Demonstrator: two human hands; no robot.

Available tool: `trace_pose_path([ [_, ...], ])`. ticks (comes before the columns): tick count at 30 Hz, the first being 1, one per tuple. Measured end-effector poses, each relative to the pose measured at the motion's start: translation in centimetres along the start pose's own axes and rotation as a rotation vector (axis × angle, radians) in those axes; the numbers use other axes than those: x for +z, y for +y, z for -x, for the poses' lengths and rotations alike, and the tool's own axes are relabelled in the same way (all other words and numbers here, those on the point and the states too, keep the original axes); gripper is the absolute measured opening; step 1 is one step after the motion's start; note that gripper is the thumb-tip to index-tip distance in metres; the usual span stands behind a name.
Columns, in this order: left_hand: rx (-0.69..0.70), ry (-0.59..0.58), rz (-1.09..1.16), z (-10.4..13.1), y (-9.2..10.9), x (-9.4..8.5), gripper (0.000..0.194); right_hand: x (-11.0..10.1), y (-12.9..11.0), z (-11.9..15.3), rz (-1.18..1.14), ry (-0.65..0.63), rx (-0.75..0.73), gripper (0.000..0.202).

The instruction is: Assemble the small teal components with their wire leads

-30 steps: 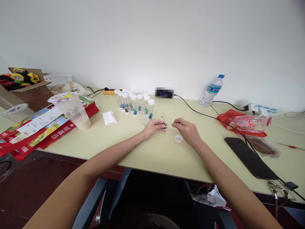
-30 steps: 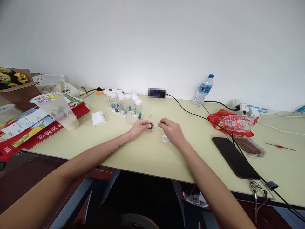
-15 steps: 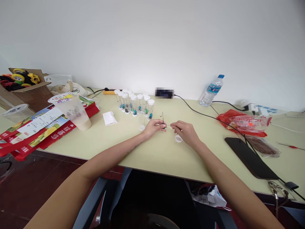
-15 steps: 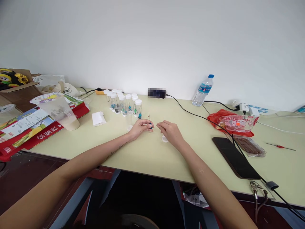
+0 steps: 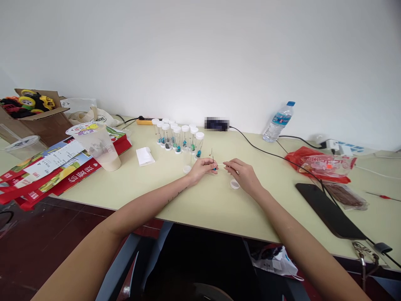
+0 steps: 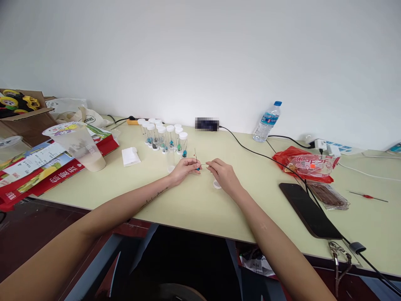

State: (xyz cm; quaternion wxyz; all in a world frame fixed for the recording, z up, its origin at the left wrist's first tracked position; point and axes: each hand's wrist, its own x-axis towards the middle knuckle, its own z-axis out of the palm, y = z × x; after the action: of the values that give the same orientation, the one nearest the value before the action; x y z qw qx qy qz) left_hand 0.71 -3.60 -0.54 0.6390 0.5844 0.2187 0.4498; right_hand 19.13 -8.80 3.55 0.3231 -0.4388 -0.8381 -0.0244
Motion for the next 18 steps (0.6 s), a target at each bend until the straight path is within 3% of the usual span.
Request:
trace_pose_path([
  [9,-0.025,-0.021,-0.054,0.27,0.36,0.21,0.029,0.07,-0.42,0.18,-0.099,-0.038,0.132,0.026],
  [14,-0.031,0.011,-0.005,0.16,0.32,0.10,0.027,0.12,-0.10,0.12,0.098,-0.020,-0.023,0.023],
  [18,-0.032,-0.013,0.000,0.11,0.24,0.10,0.026,0.12,0.26,0.11,0.238,-0.009,-0.058,0.024],
])
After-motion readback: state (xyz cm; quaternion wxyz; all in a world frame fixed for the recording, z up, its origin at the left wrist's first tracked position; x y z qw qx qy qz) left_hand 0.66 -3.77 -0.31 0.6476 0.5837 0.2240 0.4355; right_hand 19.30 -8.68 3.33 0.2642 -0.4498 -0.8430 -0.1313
